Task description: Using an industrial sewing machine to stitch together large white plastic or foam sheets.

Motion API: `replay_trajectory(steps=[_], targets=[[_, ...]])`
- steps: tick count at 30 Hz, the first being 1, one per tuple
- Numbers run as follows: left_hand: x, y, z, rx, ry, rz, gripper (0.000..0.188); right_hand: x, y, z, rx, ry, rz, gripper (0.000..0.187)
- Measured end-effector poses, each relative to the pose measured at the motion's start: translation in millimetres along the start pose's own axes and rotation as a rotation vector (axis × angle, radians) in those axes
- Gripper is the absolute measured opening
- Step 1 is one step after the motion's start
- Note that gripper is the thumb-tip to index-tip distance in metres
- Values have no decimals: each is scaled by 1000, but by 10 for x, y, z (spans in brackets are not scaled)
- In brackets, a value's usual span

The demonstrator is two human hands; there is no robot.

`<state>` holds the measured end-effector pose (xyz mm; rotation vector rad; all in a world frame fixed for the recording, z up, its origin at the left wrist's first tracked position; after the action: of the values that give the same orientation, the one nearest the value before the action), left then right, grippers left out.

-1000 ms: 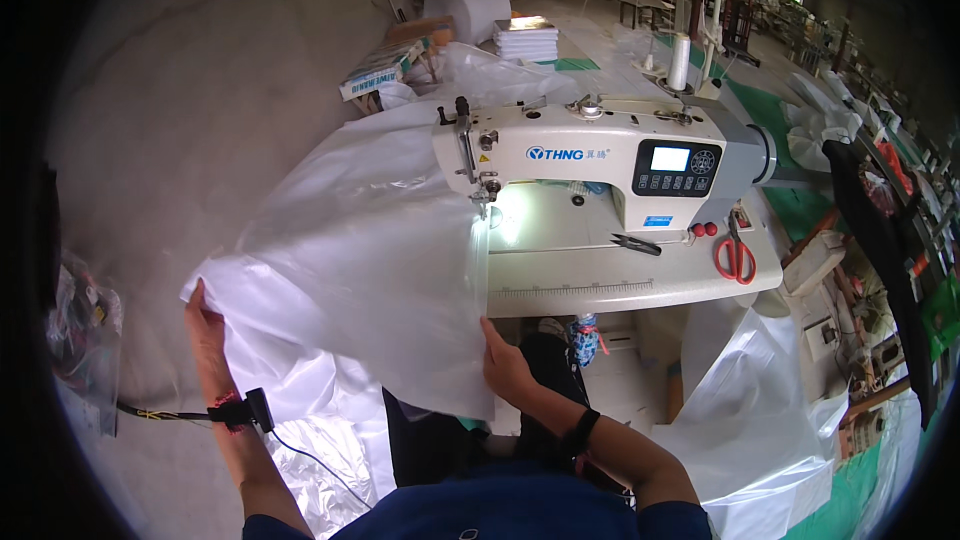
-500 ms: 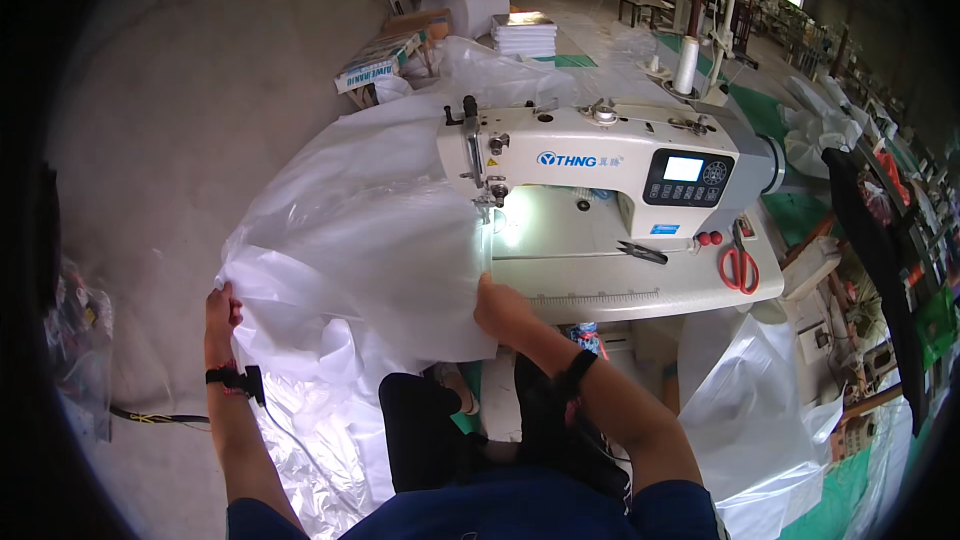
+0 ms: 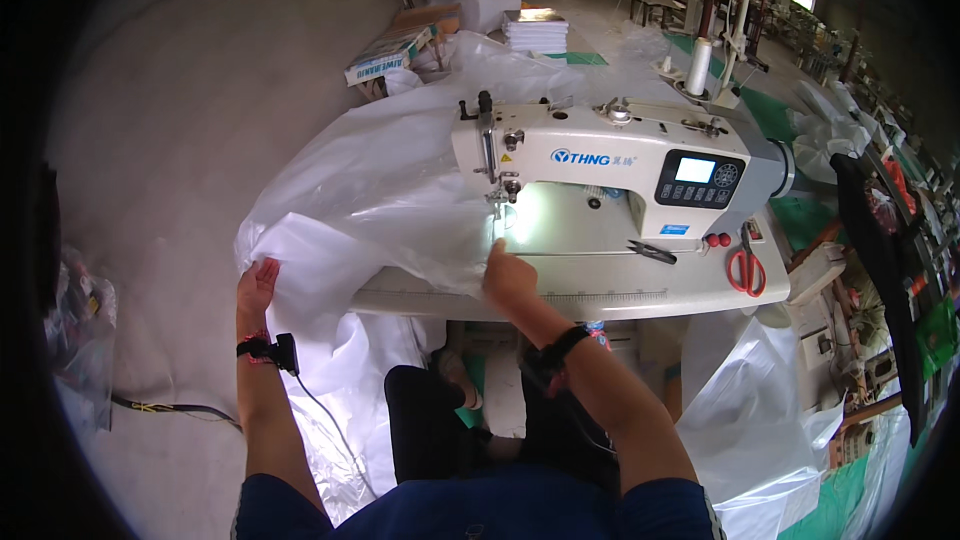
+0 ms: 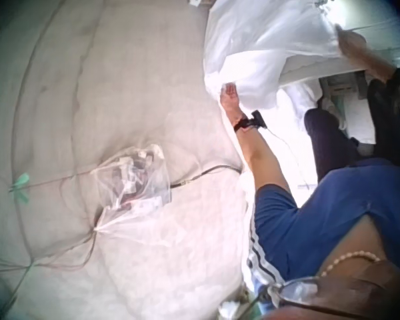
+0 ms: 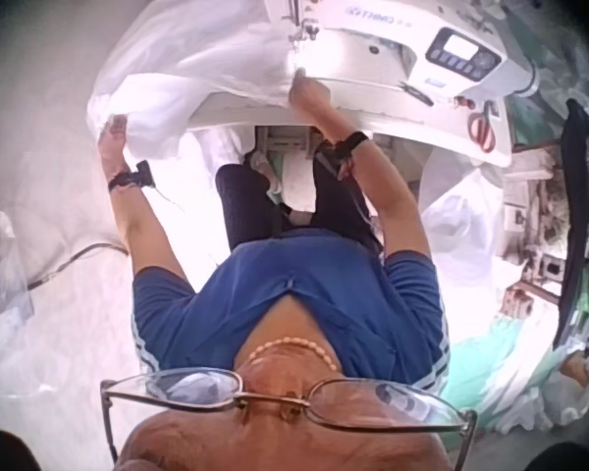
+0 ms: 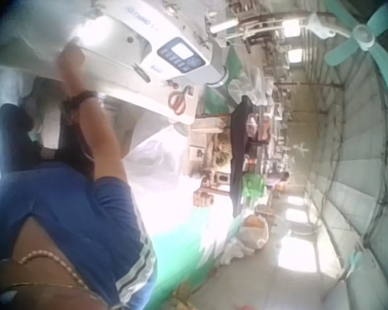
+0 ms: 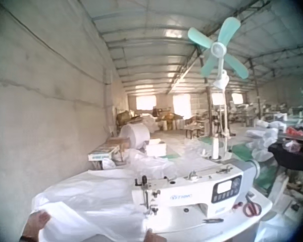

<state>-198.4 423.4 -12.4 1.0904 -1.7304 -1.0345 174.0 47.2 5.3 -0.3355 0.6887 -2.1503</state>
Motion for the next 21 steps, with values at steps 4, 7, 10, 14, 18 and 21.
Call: replay_trajectory(steps=[4,7,10,14,18,21], targets=[[965,503,-469,-1530,883,-552,29,340,152,76,-813,-125,-263,40],[1979,618,-1222,-1404,690,-1174,21,593,200,2,-1054,-70,-304,31],[2482,251,-2205,-1403,-98,-1363,23,701,245,-142,-1208,28,-272,22],[2670,-412,-2963,-1658,-633,-1465,53,698,339,-247,-1250,60,-228,21],[2534,-808,-3174,-1788,-882,-1376,31,709,380,-243,-1269,41,-187,23],[2493,-1010,-3217,-1632,-853,-1089,17,714,410,-263,-1297,29,-159,24]])
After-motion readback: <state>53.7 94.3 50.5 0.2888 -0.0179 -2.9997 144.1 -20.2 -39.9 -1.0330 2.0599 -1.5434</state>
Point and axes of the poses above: each hand's wrist, its own x-axis away from the middle knuckle, its own z-axis out of the back of the hand, y = z × x, the point moved 3 cm from there along -x, towards the middle knuckle, and after that the axes turned 15 degrees about -x, right-handed, at the moved point
